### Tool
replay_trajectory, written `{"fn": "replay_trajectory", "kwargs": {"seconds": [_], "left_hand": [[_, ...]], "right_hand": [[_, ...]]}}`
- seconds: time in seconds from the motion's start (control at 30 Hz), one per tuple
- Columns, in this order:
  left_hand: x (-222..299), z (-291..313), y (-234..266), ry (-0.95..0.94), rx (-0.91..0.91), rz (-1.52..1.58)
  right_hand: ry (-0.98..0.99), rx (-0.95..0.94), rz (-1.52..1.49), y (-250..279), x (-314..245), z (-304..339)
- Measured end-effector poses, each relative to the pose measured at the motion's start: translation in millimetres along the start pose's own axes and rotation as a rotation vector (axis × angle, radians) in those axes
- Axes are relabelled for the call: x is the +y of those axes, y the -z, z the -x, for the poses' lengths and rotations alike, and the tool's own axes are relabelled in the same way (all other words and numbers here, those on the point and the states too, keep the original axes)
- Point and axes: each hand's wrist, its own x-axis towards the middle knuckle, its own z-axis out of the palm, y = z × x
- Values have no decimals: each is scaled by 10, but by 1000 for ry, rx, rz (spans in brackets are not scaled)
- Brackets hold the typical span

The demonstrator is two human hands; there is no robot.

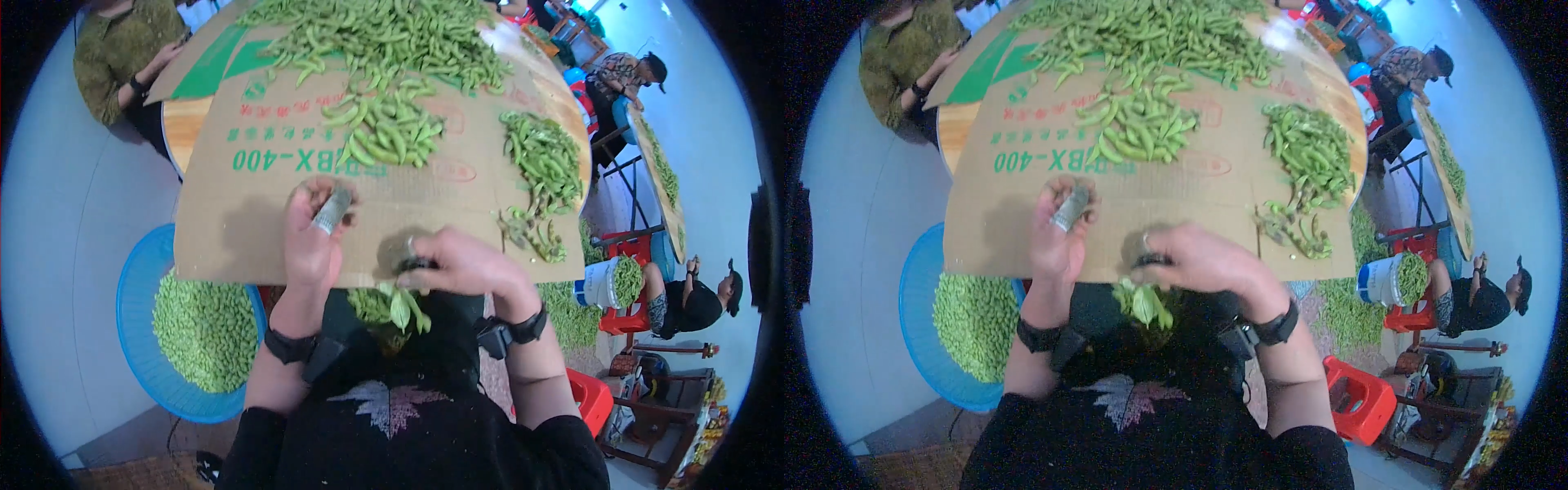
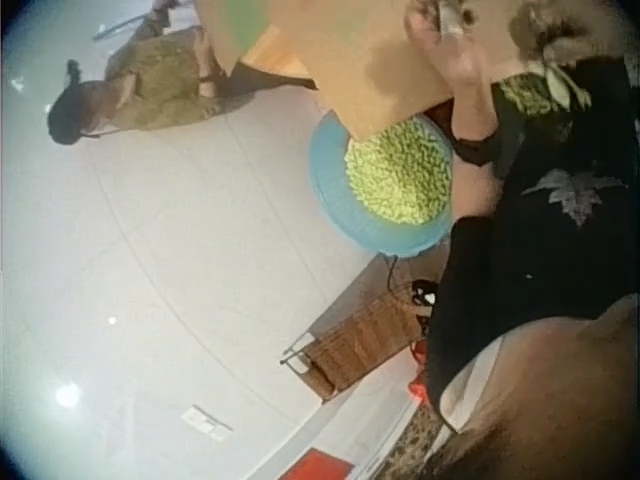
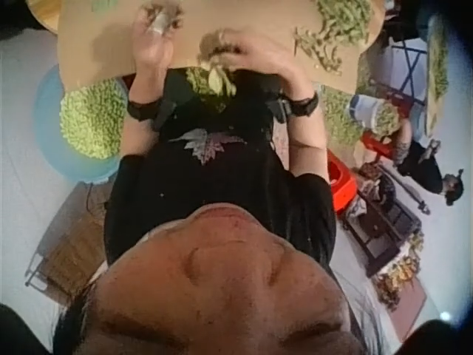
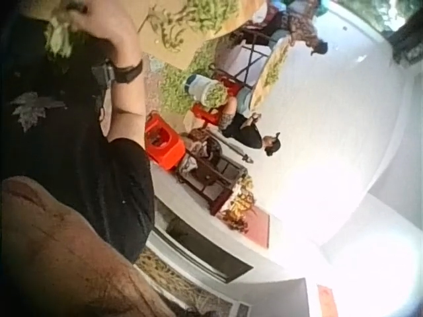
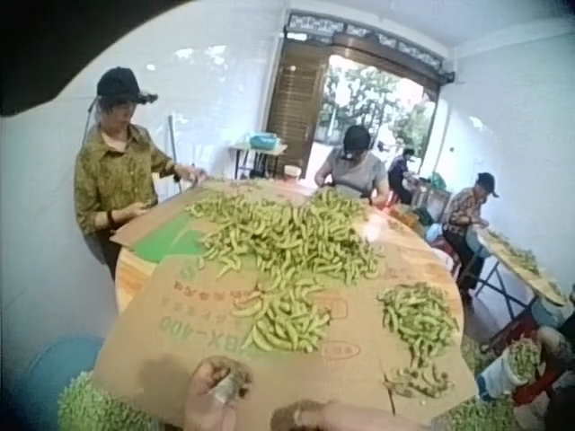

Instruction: Peeling soybeans from their pods by hand and placing them into a blue basket.

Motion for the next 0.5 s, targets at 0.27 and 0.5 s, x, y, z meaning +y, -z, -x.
{"fn": "replay_trajectory", "kwargs": {"seconds": [0.27, 0.5], "left_hand": [[-23, -58, -19, 48, -59, 119], [-6, 11, -88, 82, -5, -16]], "right_hand": [[-117, 668, 531, 122, 265, -1033], [-128, 701, 688, 79, 362, -959]]}}
